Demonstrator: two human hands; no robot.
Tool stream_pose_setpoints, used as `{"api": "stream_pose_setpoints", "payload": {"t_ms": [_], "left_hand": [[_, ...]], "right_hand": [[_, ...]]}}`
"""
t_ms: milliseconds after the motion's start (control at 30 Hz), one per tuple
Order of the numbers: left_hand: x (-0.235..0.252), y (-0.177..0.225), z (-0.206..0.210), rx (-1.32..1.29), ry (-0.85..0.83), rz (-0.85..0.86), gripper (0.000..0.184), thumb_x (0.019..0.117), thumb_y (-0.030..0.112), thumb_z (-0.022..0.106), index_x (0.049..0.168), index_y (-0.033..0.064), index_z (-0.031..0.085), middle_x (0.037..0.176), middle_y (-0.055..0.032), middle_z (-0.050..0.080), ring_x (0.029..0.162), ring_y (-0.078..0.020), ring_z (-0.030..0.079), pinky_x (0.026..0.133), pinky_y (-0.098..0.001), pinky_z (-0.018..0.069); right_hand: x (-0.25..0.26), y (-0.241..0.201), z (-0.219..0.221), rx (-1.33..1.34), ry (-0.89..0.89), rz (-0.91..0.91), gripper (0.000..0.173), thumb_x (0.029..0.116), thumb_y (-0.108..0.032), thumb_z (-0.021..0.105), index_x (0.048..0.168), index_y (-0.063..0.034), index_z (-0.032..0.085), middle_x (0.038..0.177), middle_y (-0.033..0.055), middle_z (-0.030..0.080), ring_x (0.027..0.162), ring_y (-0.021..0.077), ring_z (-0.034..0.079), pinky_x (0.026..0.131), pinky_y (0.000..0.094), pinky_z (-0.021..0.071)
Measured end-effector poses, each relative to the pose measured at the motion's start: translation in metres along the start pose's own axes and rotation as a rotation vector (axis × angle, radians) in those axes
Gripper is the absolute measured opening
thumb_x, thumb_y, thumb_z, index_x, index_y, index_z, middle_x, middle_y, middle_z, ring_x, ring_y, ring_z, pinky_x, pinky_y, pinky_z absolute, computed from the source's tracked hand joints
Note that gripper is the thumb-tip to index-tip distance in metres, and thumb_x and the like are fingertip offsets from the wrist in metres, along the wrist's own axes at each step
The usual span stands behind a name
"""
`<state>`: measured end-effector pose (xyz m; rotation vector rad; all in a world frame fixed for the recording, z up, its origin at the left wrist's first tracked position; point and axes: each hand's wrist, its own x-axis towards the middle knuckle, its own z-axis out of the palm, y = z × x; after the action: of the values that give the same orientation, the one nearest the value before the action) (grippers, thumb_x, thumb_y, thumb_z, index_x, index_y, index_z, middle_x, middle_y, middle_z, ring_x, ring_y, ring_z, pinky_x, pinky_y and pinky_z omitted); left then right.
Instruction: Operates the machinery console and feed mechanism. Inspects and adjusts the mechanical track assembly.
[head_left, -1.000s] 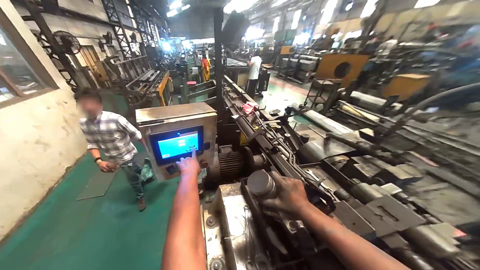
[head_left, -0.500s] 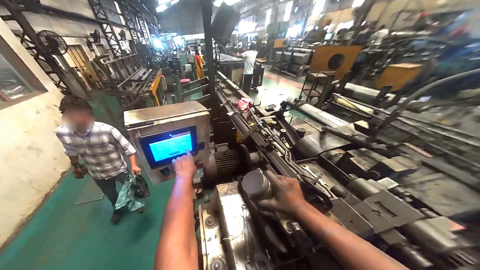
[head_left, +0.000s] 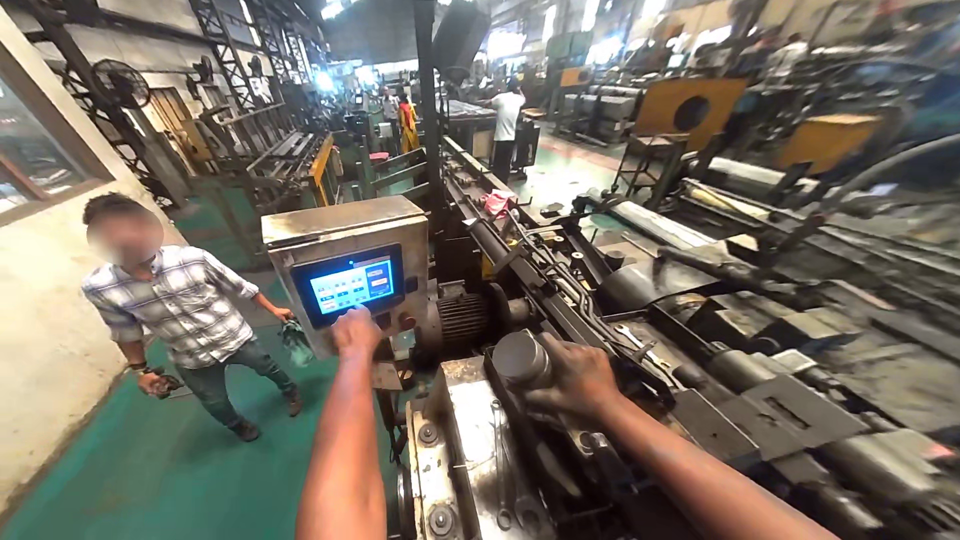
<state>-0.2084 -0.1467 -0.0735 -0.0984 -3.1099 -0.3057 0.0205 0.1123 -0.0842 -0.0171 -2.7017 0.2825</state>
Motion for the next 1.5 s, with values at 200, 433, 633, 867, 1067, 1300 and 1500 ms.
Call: {"api": "stream_pose_setpoints", "payload": {"t_ms": [200,433,633,867,1067,1300,1500], "left_hand": [[-0.004,-0.035,0.001,0.008,0.082,-0.111,0.070,0.1001,0.018,0.060,0.162,0.0053,0.030,0.118,-0.0280,0.070,0.110,-0.0463,0.069,0.090,-0.0608,0.0542],[-0.005,-0.039,0.000,0.012,0.016,-0.098,0.078,0.0984,0.015,0.063,0.164,0.0070,0.023,0.121,-0.0278,0.069,0.113,-0.0461,0.068,0.092,-0.0609,0.0534],[-0.003,-0.040,0.004,0.006,0.009,-0.058,0.084,0.0967,0.014,0.067,0.164,0.0021,0.019,0.133,-0.0295,0.062,0.127,-0.0476,0.059,0.101,-0.0591,0.0500],[0.002,-0.041,0.010,-0.023,0.034,-0.015,0.085,0.0952,0.013,0.070,0.162,-0.0047,0.019,0.143,-0.0351,0.052,0.134,-0.0527,0.051,0.106,-0.0630,0.0450],[0.004,-0.044,0.016,-0.011,0.036,-0.014,0.092,0.0935,0.014,0.073,0.162,-0.0053,0.014,0.144,-0.0369,0.050,0.133,-0.0534,0.051,0.107,-0.0626,0.0448],[0.008,-0.047,0.019,0.017,0.019,-0.020,0.097,0.0930,0.016,0.074,0.163,-0.0029,0.010,0.142,-0.0354,0.052,0.132,-0.0530,0.052,0.107,-0.0627,0.0447],[0.005,-0.049,0.016,0.021,-0.020,-0.034,0.102,0.0928,0.017,0.074,0.165,0.0010,0.004,0.144,-0.0357,0.051,0.132,-0.0530,0.052,0.106,-0.0641,0.0442]], "right_hand": [[0.000,0.000,0.001,0.005,0.008,-0.005,0.069,0.0606,-0.048,0.092,0.110,-0.0062,0.067,0.082,0.0123,0.071,0.077,0.0338,0.072,0.063,0.0547,0.0528],[0.000,0.000,0.000,-0.011,-0.005,-0.001,0.069,0.0602,-0.048,0.093,0.109,-0.0073,0.066,0.082,0.0118,0.071,0.077,0.0332,0.071,0.063,0.0541,0.0524],[-0.001,0.000,0.000,-0.003,-0.004,0.011,0.070,0.0613,-0.050,0.092,0.109,-0.0063,0.067,0.083,0.0129,0.071,0.077,0.0342,0.071,0.063,0.0549,0.0526],[0.001,-0.003,-0.004,0.026,-0.059,0.041,0.068,0.0655,-0.050,0.089,0.112,-0.0056,0.066,0.089,0.0164,0.071,0.082,0.0368,0.071,0.068,0.0568,0.0525],[0.002,-0.001,0.000,0.019,-0.036,0.018,0.069,0.0647,-0.053,0.088,0.109,-0.0053,0.066,0.087,0.0152,0.071,0.081,0.0349,0.072,0.066,0.0550,0.0532],[0.004,-0.005,-0.007,-0.004,-0.113,0.054,0.070,0.0669,-0.054,0.088,0.112,-0.0052,0.064,0.090,0.0156,0.071,0.084,0.0355,0.071,0.068,0.0548,0.0519],[0.003,-0.002,-0.001,-0.003,-0.034,0.010,0.069,0.0649,-0.056,0.087,0.107,-0.0054,0.065,0.086,0.0145,0.070,0.079,0.0344,0.071,0.064,0.0536,0.0519]]}}
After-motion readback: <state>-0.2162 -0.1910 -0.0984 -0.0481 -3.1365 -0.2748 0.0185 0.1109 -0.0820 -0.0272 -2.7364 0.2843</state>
